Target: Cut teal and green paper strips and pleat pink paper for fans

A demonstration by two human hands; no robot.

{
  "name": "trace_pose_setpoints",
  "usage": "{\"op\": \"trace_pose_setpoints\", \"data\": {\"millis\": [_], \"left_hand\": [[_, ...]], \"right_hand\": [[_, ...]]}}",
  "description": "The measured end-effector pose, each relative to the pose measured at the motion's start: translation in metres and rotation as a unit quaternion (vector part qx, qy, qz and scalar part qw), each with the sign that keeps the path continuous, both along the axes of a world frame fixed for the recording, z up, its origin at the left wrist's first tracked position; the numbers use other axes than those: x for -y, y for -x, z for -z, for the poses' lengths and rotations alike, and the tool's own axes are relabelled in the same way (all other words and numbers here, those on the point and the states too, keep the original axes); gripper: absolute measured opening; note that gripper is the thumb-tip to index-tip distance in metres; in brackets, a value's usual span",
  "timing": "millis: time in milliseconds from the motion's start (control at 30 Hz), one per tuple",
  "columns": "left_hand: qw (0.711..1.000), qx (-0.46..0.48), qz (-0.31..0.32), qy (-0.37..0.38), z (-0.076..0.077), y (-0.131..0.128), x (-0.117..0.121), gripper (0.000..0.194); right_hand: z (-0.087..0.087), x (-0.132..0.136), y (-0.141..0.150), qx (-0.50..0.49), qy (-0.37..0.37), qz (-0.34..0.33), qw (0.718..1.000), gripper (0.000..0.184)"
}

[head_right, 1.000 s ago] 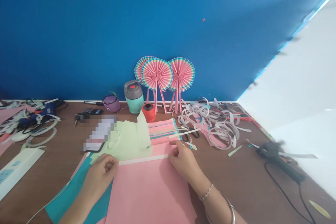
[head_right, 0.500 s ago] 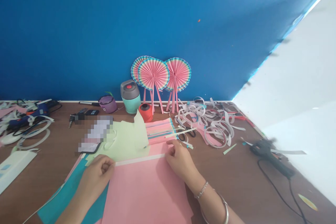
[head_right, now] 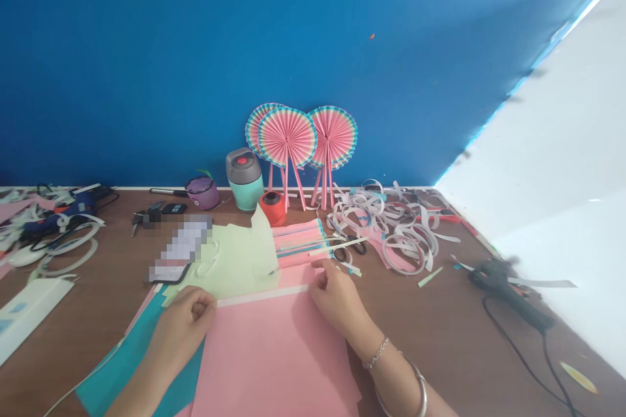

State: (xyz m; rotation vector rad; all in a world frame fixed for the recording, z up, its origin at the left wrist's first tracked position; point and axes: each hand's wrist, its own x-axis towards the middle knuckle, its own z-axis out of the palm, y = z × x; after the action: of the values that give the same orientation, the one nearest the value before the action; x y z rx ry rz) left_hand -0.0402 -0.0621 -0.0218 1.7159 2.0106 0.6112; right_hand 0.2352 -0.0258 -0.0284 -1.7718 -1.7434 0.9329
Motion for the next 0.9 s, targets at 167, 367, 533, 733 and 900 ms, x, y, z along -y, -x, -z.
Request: {"op": "trace_pose_setpoints", "data": {"millis": [167,367,533,733,900], "left_hand": [[1.0,-0.008,-0.003,-0.001,-0.001,-0.001,-0.001,0.012],[1.0,-0.022,-0.006,-0.002,0.002,-0.002,-0.001,0.011],[0.999,-0.035,0.008,-0.002,0.003,-0.002,0.0,0.012],[0.999,-0.049,0.016,-0.001,-0.001,-0.003,0.0,0.015],[0.998,-0.053,0.016,0.004,-0.003,-0.004,0.0,0.015]], "right_hand": [[0.001,0.001,0.0,0.01,-0.012,-0.001,1.0,0.037],[0.0,0.001,0.003,0.061,-0.032,-0.008,0.998,0.036],[0.003,0.001,0.004,0.098,-0.048,-0.01,0.994,0.033],[0.001,0.0,0.006,0.117,-0.044,-0.01,0.992,0.028],[0.001,-0.005,-0.004,0.119,-0.036,-0.008,0.992,0.032]]}}
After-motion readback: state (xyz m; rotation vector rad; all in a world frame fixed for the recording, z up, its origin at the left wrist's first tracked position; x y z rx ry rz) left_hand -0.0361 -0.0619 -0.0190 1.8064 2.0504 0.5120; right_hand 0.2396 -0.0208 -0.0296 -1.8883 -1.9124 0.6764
